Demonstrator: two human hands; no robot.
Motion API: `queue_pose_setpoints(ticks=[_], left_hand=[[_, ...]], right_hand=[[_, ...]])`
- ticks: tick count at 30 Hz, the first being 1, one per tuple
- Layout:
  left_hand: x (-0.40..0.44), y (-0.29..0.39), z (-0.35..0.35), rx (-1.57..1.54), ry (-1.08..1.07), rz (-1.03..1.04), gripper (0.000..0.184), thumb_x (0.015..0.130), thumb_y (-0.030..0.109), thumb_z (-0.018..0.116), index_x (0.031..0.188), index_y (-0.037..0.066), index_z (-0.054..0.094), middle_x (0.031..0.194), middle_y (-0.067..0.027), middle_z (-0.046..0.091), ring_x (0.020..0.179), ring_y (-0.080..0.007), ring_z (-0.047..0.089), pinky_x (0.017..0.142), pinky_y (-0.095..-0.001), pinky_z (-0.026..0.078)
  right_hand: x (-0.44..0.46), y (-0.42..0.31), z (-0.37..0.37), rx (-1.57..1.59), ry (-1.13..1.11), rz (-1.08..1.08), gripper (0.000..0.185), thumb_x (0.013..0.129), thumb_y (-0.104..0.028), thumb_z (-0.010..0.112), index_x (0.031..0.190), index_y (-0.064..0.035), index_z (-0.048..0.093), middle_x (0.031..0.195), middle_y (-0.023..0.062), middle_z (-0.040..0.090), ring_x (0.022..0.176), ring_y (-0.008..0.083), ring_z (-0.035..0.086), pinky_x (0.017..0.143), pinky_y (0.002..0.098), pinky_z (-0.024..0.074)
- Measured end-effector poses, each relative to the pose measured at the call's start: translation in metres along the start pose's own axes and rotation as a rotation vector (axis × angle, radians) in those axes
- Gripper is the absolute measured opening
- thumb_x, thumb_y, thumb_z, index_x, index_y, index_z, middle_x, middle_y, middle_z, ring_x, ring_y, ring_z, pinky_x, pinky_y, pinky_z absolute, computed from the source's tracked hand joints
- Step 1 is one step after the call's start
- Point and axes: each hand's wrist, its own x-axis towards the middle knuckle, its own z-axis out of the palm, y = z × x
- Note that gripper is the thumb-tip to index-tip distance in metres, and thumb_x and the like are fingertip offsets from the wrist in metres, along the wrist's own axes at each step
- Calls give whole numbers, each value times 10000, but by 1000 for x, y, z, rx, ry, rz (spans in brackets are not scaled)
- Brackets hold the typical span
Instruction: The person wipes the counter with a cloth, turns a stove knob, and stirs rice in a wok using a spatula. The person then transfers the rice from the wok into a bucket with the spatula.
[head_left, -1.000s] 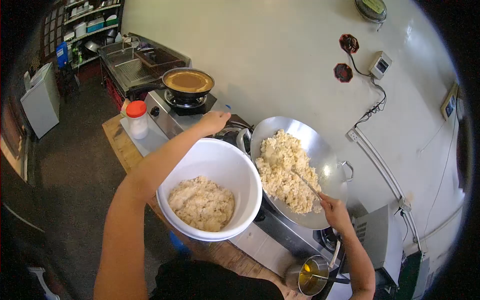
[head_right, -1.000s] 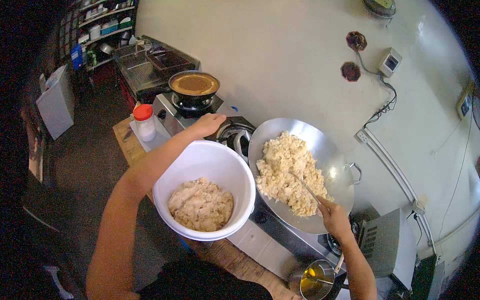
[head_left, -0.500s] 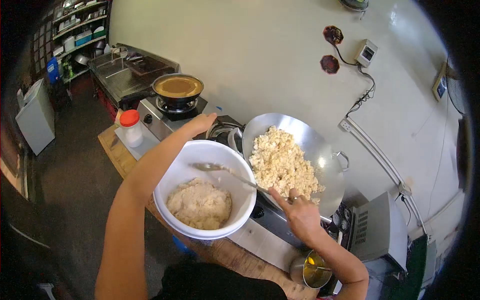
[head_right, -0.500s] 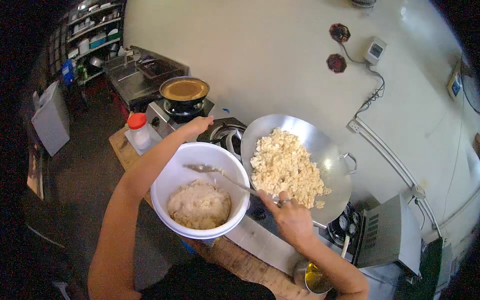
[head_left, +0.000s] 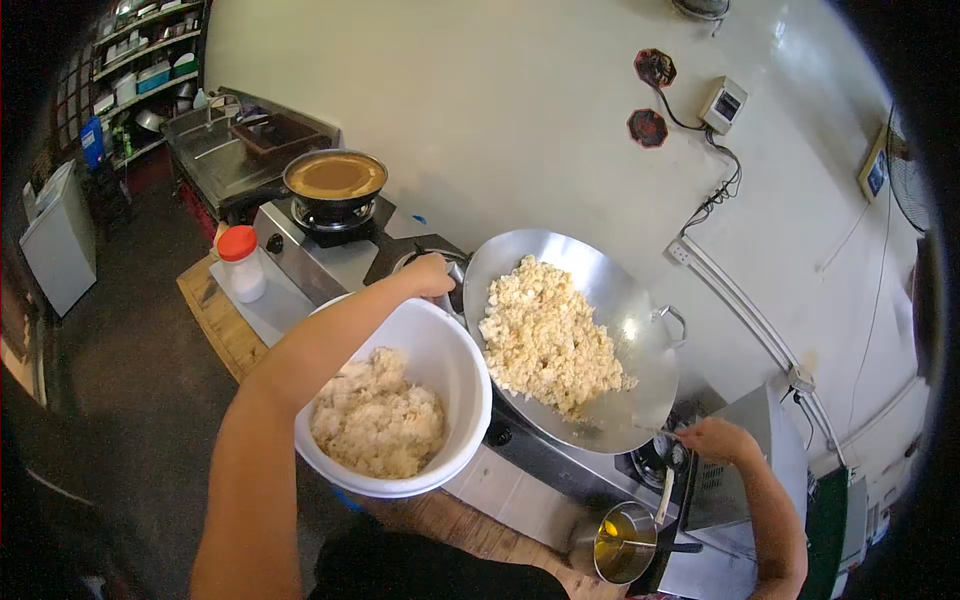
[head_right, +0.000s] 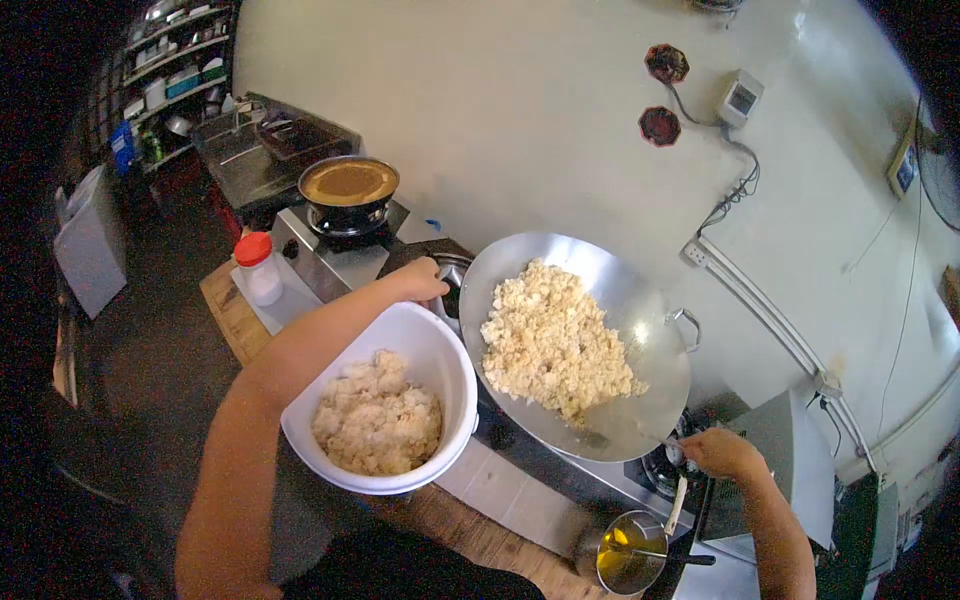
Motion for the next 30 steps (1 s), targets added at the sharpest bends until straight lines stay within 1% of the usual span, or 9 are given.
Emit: queue_pose_setpoints(ticks=[2, 8, 10, 12, 17, 23, 24, 27, 30], left_hand=[[-1, 5, -1, -65, -27, -76, 260, 644, 85, 505, 729, -152, 571, 635, -229, 592, 542, -273, 615, 495, -353, 498], [19, -7, 10, -172, -58, -116, 249, 626, 8, 445, 704, -214, 524, 603, -267, 566, 506, -293, 609, 424, -365, 499], [16, -4, 6, -166, -48, -73, 249, 624, 4, 444, 710, -216, 522, 607, -268, 567, 511, -294, 610, 429, -366, 500], [17, -6, 7, -133, -54, -68, 249, 624, 5, 447, 717, -212, 526, 608, -266, 569, 516, -296, 610, 439, -365, 502], [11, -8, 7, -123, 5, -53, 267, 637, 64, 497, 727, -182, 550, 629, -250, 584, 544, -283, 617, 468, -365, 501], [6, -17, 1, 57, 27, 135, 427, 658, 295, 573, 788, -110, 590, 694, -228, 602, 667, -305, 615, 640, -372, 484], [5, -18, 1, 147, 47, 154, 425, 681, 362, 564, 846, -25, 620, 788, -213, 610, 747, -313, 603, 693, -375, 465], [2, -22, -3, 141, 30, 170, 397, 773, 359, 498, 884, -9, 598, 780, -181, 612, 674, -255, 615, 614, -348, 481], [1, -26, -22, 111, -91, 156, 407, 810, 383, 443, 897, 17, 597, 772, -167, 609, 634, -238, 590, 568, -335, 466]], right_hand=[[1, -8, -6, 83, -176, 221, 315, 821, -290, 457, 1029, -90, 581, 913, 195, 589, 833, 329, 580, 762, 373, 444], [108, -6, 68, 406, 143, -48, 308, 822, -264, 474, 1036, -67, 575, 924, 191, 595, 841, 301, 581, 771, 355, 434], [129, -25, 69, 451, 175, -49, 308, 823, -258, 482, 1065, -86, 566, 791, 153, 558, 694, 250, 534, 644, 336, 413], [148, -39, 74, 517, 208, -94, 318, 830, -256, 490, 1115, -129, 550, 510, 69, 488, 394, 142, 439, 388, 296, 371], [198, -50, 119, 481, 528, -268, 320, 834, -248, 490, 1124, -124, 545, 490, 52, 467, 366, 132, 417, 355, 281, 343], [135, -60, 84, 725, 280, -83, 328, 855, -238, 474, 1145, -95, 525, 491, 3, 441, 370, 83, 388, 340, 239, 308], [130, -56, 84, 753, 275, -85, 329, 858, -235, 473, 1151, -93, 520, 491, -7, 431, 372, 73, 382, 338, 231, 300], [118, -45, 79, 760, 284, -127, 326, 865, -221, 466, 1164, -98, 509, 481, -34, 384, 368, 56, 352, 339, 226, 283], [102, -41, 67, 587, 397, -228, 307, 844, -193, 509, 1122, -66, 536, 583, 46, 511, 413, 104, 428, 407, 258, 364]])
